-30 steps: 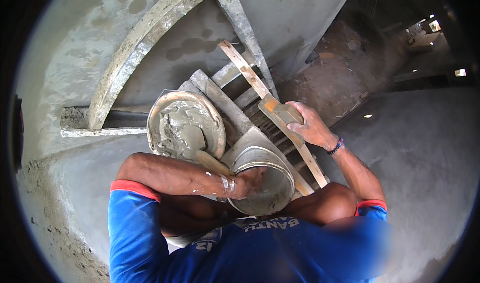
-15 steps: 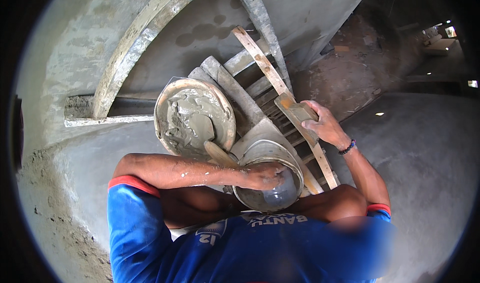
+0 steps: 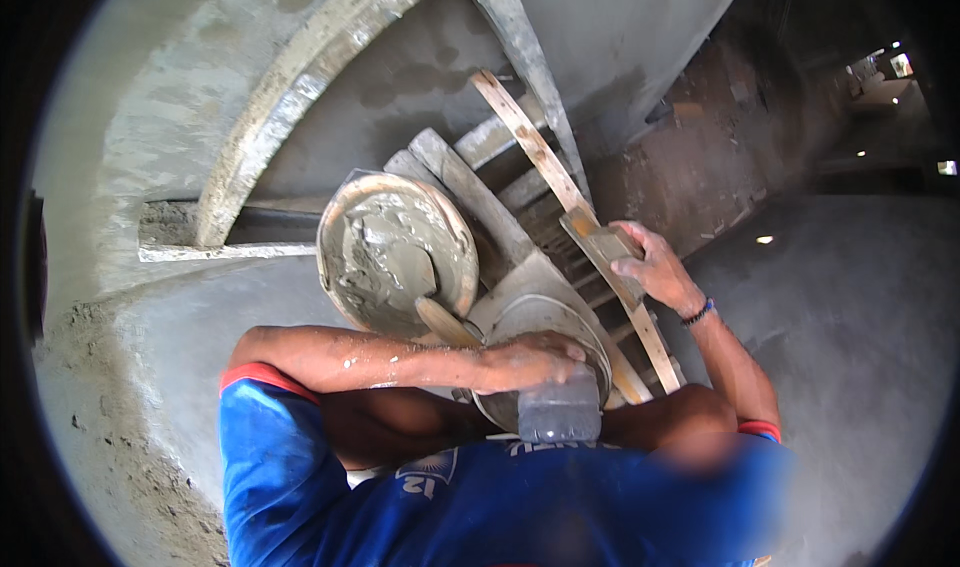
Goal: The person applies plaster to a wall using a trowel and smooths it out by hand and with the tool, periodically reaching into a bucket to gather more material.
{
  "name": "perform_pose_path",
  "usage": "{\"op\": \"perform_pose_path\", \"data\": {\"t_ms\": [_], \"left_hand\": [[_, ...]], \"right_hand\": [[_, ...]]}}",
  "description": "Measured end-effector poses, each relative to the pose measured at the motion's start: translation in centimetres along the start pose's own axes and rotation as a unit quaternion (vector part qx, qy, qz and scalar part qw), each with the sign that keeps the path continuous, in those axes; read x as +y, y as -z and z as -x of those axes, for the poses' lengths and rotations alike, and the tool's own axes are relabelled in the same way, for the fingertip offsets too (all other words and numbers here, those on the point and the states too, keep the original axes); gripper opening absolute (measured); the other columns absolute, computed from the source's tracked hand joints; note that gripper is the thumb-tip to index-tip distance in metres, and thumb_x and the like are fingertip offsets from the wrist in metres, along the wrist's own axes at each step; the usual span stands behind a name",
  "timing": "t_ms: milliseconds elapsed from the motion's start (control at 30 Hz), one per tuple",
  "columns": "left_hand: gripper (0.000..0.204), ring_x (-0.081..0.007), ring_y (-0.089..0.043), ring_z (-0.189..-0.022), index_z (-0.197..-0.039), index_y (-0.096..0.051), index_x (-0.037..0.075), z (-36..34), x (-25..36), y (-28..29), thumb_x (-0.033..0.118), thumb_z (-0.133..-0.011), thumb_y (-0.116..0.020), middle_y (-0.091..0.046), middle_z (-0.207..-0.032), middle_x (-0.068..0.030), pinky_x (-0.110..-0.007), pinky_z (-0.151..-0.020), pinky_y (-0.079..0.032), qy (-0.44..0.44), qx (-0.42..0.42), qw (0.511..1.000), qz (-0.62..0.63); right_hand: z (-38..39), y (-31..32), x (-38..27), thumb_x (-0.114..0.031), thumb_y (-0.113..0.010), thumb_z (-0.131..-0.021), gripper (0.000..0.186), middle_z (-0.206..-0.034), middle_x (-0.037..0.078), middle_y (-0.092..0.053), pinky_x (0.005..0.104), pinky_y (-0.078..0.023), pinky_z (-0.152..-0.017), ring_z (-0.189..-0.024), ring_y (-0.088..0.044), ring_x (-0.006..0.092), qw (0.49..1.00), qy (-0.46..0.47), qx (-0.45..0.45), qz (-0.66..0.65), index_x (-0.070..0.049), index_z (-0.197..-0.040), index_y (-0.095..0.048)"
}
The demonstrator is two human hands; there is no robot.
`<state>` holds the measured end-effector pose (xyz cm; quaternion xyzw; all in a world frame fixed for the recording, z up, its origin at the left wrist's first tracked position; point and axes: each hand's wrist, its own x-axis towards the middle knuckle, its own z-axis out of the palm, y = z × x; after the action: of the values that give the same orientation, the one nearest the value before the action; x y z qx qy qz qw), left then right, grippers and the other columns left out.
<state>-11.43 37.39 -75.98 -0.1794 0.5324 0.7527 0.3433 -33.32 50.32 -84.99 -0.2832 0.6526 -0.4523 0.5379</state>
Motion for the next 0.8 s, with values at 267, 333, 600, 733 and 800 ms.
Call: {"op": "perform_pose_path", "data": {"t_ms": [267, 333, 600, 733, 800], "left_hand": [[0.025, -0.0305, -0.064, -0.094, -0.103, -0.061, -0.002, 7.5, 12.7, 1.9, 0.01, -0.082, -0.061, -0.066, -0.089, -0.0152, -0.043, -0.086, -0.047, -0.173, 0.091, 0.889, -0.414], [0.034, -0.0292, -0.063, -0.093, -0.109, -0.062, 0.002, 10.2, 13.4, 3.0, 0.013, -0.077, -0.066, -0.066, -0.09, -0.0118, -0.045, -0.082, -0.046, -0.334, 0.22, 0.689, -0.604], [0.038, -0.0352, -0.061, -0.092, -0.121, -0.061, 0.0, 22.2, 19.7, 12.1, 0.004, -0.085, -0.073, -0.066, -0.096, -0.0171, -0.045, -0.095, -0.044, -0.193, 0.548, 0.363, -0.728], [0.038, -0.0368, -0.06, -0.087, -0.125, -0.062, 0.002, 23.9, 18.9, 18.6, 0.004, -0.087, -0.07, -0.066, -0.093, -0.0193, -0.044, -0.087, -0.047, -0.11, 0.538, 0.38, -0.744], [0.038, -0.0362, -0.06, -0.084, -0.126, -0.063, 0.005, 25.9, 18.2, 18.4, 0.002, -0.088, -0.068, -0.065, -0.09, -0.0191, -0.043, -0.078, -0.049, -0.068, 0.536, 0.372, -0.755]], "right_hand": [[0.6, 0.5, 0.7, -0.007, -0.068, -0.079, 0.057, -0.119, 0.006, -0.064, 0.0293, -0.042, -0.101, -0.111, -0.056, 0.0127, 0.998, 0.018, 0.053, 0.006, 0.003, -0.133, -0.053], [0.3, 0.5, 0.4, -0.005, -0.068, -0.078, 0.056, -0.119, 0.008, -0.064, 0.03, -0.043, -0.102, -0.11, -0.058, 0.0141, 0.997, 0.034, 0.059, 0.046, 0.003, -0.131, -0.055], [1.8, 0.8, -0.6, -0.005, -0.07, -0.078, 0.059, -0.123, 0.007, -0.064, 0.03, -0.041, -0.104, -0.115, -0.057, 0.0143, 0.996, 0.03, 0.074, -0.027, 0.003, -0.135, -0.054], [4.4, 3.1, -8.3, -0.007, -0.071, -0.079, 0.061, -0.121, 0.007, -0.066, 0.0306, -0.044, -0.101, -0.111, -0.06, 0.0162, 0.999, 0.028, -0.037, 0.024, 0.001, -0.137, -0.054], [5.9, 3.2, -13.1, -0.013, -0.072, -0.079, 0.061, -0.118, 0.011, -0.068, 0.0344, -0.05, -0.094, -0.104, -0.066, 0.0235, 0.977, 0.062, -0.166, 0.116, -0.003, -0.137, -0.055]]}}
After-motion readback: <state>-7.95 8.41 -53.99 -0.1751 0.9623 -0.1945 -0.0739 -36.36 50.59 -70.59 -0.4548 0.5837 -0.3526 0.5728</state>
